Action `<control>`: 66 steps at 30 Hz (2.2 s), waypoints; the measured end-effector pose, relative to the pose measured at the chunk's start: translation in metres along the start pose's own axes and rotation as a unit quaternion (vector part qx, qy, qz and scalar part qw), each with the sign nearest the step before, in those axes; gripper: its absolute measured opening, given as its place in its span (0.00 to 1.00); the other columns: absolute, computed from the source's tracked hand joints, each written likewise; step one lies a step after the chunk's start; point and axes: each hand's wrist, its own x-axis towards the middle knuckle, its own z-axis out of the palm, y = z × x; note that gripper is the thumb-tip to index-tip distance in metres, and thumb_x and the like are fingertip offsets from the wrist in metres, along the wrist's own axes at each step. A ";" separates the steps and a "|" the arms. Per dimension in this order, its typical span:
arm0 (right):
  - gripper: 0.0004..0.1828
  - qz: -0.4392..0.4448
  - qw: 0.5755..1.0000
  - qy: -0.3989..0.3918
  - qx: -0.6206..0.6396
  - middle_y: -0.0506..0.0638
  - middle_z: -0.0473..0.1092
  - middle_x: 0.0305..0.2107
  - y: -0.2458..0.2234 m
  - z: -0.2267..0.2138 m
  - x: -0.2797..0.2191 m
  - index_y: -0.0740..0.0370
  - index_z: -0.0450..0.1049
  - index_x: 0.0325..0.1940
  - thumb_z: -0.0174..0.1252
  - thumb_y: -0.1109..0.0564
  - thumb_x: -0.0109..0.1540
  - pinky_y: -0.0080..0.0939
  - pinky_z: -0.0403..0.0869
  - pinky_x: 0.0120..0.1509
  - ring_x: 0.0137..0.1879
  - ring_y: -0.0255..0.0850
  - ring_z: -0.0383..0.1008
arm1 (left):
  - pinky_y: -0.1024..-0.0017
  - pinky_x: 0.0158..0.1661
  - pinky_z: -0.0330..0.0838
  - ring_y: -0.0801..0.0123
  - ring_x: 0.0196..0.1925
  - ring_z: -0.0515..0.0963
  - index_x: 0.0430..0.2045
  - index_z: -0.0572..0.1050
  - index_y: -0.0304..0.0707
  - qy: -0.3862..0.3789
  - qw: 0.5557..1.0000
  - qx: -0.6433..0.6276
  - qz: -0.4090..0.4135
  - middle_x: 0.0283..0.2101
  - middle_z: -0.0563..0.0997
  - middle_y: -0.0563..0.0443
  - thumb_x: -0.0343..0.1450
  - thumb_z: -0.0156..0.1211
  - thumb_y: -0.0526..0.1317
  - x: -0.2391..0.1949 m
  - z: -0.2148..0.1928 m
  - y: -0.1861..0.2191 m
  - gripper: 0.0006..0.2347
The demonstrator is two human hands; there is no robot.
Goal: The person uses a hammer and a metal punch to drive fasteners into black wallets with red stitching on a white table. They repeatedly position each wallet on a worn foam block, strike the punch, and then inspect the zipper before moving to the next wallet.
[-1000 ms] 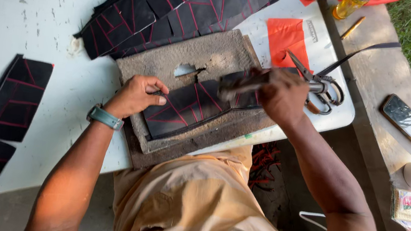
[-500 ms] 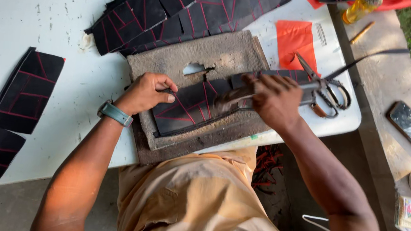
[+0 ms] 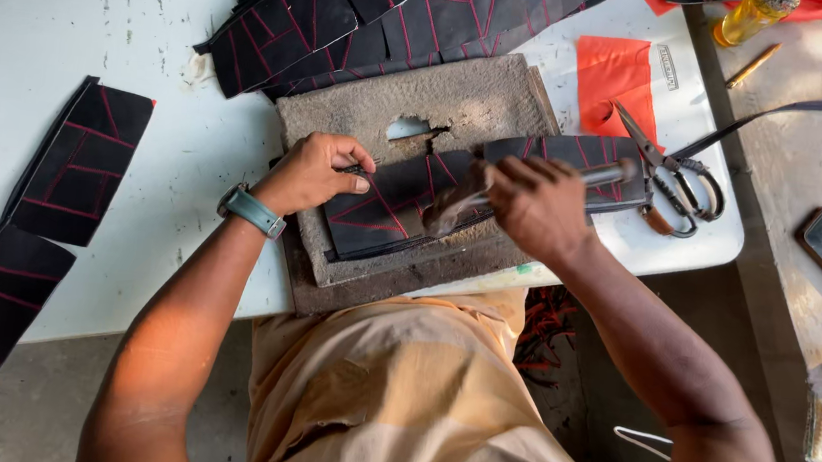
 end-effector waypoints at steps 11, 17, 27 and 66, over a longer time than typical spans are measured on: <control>0.17 0.054 0.997 0.039 0.029 0.46 0.74 0.31 -0.013 -0.004 0.009 0.51 0.78 0.52 0.64 0.54 0.58 0.47 0.74 0.37 0.36 0.46 0.77 | 0.69 0.50 0.77 0.69 0.49 0.84 0.35 0.81 0.36 -0.021 0.999 0.036 0.031 0.39 0.86 0.51 0.63 0.73 0.33 -0.002 0.004 -0.003 0.09; 0.12 -0.027 0.999 0.023 0.016 0.45 0.74 0.34 -0.015 -0.005 0.003 0.53 0.77 0.47 0.63 0.56 0.59 0.48 0.76 0.39 0.39 0.43 0.78 | 0.67 0.50 0.76 0.66 0.48 0.85 0.36 0.82 0.37 -0.012 0.998 0.054 -0.029 0.38 0.86 0.50 0.63 0.73 0.34 -0.005 0.008 0.007 0.11; 0.08 -0.020 0.993 0.098 0.059 0.49 0.72 0.33 -0.023 0.000 0.016 0.50 0.70 0.34 0.63 0.55 0.55 0.48 0.75 0.38 0.37 0.46 0.76 | 0.70 0.50 0.78 0.68 0.49 0.86 0.35 0.81 0.38 -0.005 0.999 0.026 0.021 0.41 0.86 0.51 0.64 0.73 0.34 -0.008 0.009 0.005 0.10; 0.16 -0.077 0.987 -0.090 0.110 0.47 0.75 0.32 -0.086 -0.002 0.049 0.51 0.77 0.50 0.65 0.53 0.59 0.47 0.76 0.39 0.37 0.46 0.78 | 0.69 0.50 0.78 0.72 0.46 0.84 0.34 0.80 0.34 -0.002 0.998 0.029 0.050 0.39 0.86 0.52 0.64 0.71 0.32 -0.011 0.006 0.005 0.09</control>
